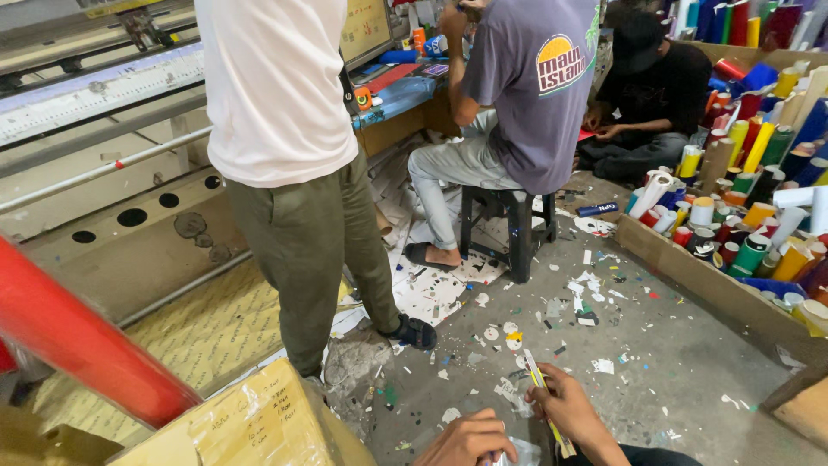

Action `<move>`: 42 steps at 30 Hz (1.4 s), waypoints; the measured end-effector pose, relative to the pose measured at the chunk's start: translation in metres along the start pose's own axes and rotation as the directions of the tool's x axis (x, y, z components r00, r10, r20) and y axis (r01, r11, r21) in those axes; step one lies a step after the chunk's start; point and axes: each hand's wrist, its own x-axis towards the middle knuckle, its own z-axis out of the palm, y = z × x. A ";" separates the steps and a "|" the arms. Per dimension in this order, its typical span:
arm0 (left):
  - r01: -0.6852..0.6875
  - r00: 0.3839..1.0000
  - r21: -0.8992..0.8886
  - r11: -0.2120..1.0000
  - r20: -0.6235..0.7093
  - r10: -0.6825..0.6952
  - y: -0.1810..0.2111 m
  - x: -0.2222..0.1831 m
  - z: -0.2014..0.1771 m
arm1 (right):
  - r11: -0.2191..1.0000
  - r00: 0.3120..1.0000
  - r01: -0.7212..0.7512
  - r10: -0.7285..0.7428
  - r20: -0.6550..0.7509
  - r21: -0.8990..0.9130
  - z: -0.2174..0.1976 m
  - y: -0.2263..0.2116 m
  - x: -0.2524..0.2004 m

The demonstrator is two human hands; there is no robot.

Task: The person uses a craft knife to carefully cut and remove excess blue vinyl around the white text on a sticker. They peel away the small cut pieces by hand, then hand the finished sticker to another person.

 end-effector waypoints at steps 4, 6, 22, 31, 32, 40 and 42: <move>0.078 0.997 0.006 0.997 0.004 -0.078 0.011 0.004 -0.002 | 0.999 0.999 0.034 -0.034 -0.002 0.010 0.001 -0.007 -0.006; 0.134 0.991 0.008 0.991 0.022 -0.135 0.015 0.005 -0.004 | 0.999 0.999 0.040 -0.040 0.001 0.024 0.002 -0.008 -0.009; 0.169 0.985 0.024 0.985 0.021 -0.169 0.013 0.005 -0.003 | 0.999 1.000 0.004 -0.003 -0.001 0.048 -0.001 -0.013 -0.013; 0.198 0.979 0.060 0.978 0.038 -0.201 0.018 0.007 -0.005 | 0.998 1.000 0.020 -0.020 -0.003 0.060 0.003 -0.023 -0.017; 0.195 0.980 0.052 0.979 0.030 -0.197 0.018 0.007 -0.005 | 0.998 1.000 0.022 -0.022 -0.005 0.059 0.003 -0.024 -0.018; 0.176 0.984 0.084 0.981 -0.027 -0.174 0.018 0.006 -0.004 | 0.998 0.999 0.036 -0.036 -0.001 0.056 0.003 -0.029 -0.019; 0.173 0.985 0.081 0.982 -0.039 -0.170 0.017 0.006 -0.004 | 0.998 0.999 0.034 -0.034 0.001 0.054 0.003 -0.031 -0.020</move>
